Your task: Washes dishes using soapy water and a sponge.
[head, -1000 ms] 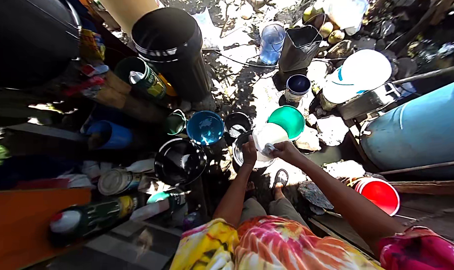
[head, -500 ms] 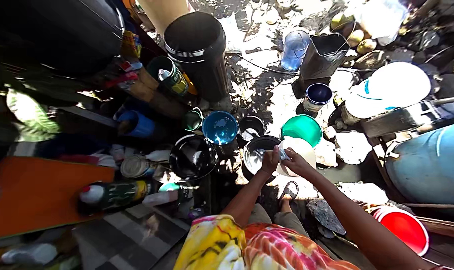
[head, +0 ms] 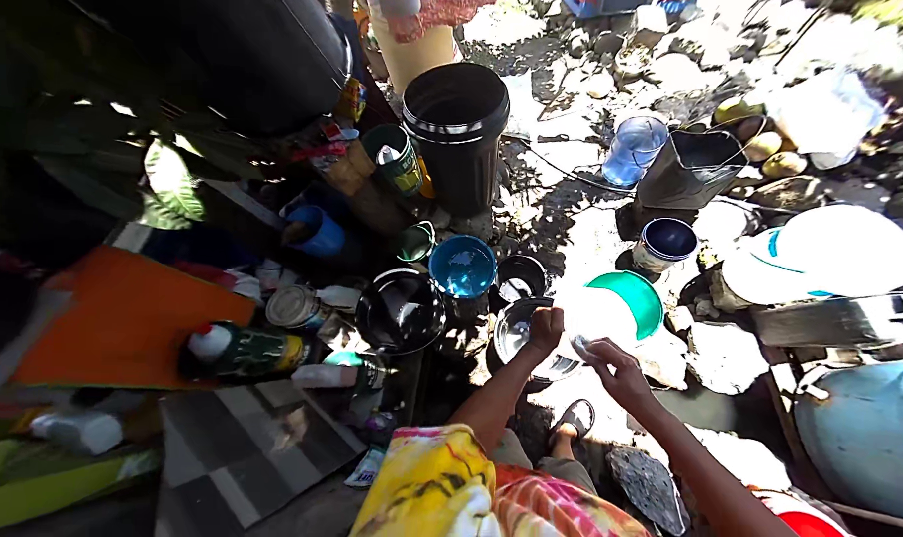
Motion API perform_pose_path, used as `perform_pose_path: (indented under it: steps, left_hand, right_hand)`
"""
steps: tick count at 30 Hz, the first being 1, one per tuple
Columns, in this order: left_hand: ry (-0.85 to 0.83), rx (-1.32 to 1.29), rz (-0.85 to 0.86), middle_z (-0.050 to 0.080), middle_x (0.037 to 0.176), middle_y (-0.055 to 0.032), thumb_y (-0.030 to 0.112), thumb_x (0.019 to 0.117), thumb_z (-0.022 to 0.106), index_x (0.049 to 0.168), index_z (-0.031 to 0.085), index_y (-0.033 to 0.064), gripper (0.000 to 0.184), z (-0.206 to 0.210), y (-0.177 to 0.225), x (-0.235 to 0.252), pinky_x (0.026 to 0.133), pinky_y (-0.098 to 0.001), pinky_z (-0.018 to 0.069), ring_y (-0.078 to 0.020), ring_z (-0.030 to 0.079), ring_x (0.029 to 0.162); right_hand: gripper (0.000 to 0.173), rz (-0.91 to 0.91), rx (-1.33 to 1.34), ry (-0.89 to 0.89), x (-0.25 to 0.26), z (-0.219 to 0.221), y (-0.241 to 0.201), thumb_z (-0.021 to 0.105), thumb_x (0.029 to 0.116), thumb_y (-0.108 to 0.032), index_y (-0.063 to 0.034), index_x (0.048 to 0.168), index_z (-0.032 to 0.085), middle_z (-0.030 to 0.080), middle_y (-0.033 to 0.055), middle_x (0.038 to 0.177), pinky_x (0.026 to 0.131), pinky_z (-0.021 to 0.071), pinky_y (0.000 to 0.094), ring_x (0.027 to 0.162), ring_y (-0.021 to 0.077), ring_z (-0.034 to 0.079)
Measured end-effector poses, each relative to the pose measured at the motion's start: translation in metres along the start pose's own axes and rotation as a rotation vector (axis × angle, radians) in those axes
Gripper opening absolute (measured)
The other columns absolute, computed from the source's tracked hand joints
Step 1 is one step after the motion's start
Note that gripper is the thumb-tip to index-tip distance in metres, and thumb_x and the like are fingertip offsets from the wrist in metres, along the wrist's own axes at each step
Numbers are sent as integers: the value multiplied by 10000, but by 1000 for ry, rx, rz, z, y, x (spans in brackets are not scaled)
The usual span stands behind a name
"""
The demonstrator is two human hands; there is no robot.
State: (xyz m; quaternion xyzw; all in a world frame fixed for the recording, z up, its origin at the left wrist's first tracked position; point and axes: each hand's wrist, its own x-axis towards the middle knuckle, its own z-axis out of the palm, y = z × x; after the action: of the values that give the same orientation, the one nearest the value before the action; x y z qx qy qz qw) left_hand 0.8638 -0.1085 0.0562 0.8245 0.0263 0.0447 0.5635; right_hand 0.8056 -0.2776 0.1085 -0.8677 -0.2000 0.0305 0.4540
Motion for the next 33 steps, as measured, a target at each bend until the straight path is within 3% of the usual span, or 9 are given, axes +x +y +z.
perform_pose_path:
  steps: [4, 6, 9, 12, 17, 21, 24, 29, 33]
  left_hand:
    - [-5, 70, 55, 587, 659, -244, 163, 1032, 310, 715, 601, -117, 514, -2, -1, -7, 691, -546, 515, -395, 643, 695]
    - [0, 124, 66, 603, 747, -285, 179, 1040, 308, 799, 604, -130, 491, 1, 0, -18, 737, -574, 514, -441, 655, 791]
    - [-71, 155, 12, 629, 953, -361, 138, 1016, 436, 946, 626, -183, 380, 3, 0, -26, 901, -614, 485, -512, 632, 998]
    - [-99, 194, -83, 613, 1098, -406, 83, 1003, 440, 1069, 604, -217, 348, -13, -5, -27, 1019, -604, 437, -531, 586, 1142]
    - [-117, 232, 0, 653, 948, -376, 39, 949, 550, 960, 652, -199, 259, -1, -4, -35, 911, -606, 488, -514, 652, 986]
    - [-190, 178, -170, 654, 999, -349, 31, 973, 590, 1056, 646, -165, 220, -6, 8, -25, 921, -575, 486, -456, 645, 991]
    - [-263, 273, -167, 667, 993, -346, 56, 979, 602, 1060, 667, -151, 232, -9, 6, -20, 922, -591, 497, -474, 659, 998]
    - [-248, 144, -232, 674, 960, -323, 140, 1044, 471, 969, 675, -140, 355, -3, 13, -17, 924, -574, 489, -432, 661, 983]
    - [-405, 228, -250, 660, 1070, -336, 129, 1037, 526, 1109, 654, -134, 301, -11, 20, -14, 961, -585, 489, -458, 646, 1059]
  right_hand:
    - [239, 269, -89, -259, 6, -22, -19, 583, 990, -55, 103, 1134, 691, 697, 265, 1120, 974, 517, 532, 1058, 388, 682]
    - [295, 517, 21, -209, 24, -14, -39, 591, 975, 9, 79, 1254, 660, 661, 258, 1236, 1050, 483, 507, 1161, 365, 638]
    - [413, 445, -33, -195, 23, 8, -51, 508, 1005, 22, 90, 1411, 528, 559, 300, 1396, 1114, 432, 506, 1303, 406, 553]
    - [370, 245, -40, -188, 1, 14, -29, 515, 981, 25, 91, 1329, 620, 635, 286, 1297, 1030, 514, 508, 1188, 396, 643]
    - [299, 680, 157, -144, 33, 6, -48, 505, 1069, -119, 114, 1187, 652, 674, 279, 1117, 972, 489, 491, 1060, 343, 643]
    - [425, 818, 45, -254, 47, 11, -66, 419, 1099, -160, 85, 1434, 511, 571, 310, 1396, 1149, 373, 525, 1354, 407, 524]
    - [417, 805, -12, -421, 42, 4, -58, 446, 1092, -181, 86, 1399, 538, 589, 303, 1373, 1131, 385, 556, 1333, 411, 544]
    - [292, 908, 421, 316, 49, 6, -26, 525, 1060, -105, 76, 1285, 566, 626, 232, 1227, 978, 542, 419, 1103, 269, 649]
    - [363, 807, 96, -34, 54, 13, -55, 453, 1097, -202, 75, 1282, 597, 647, 287, 1181, 991, 485, 538, 1132, 378, 627]
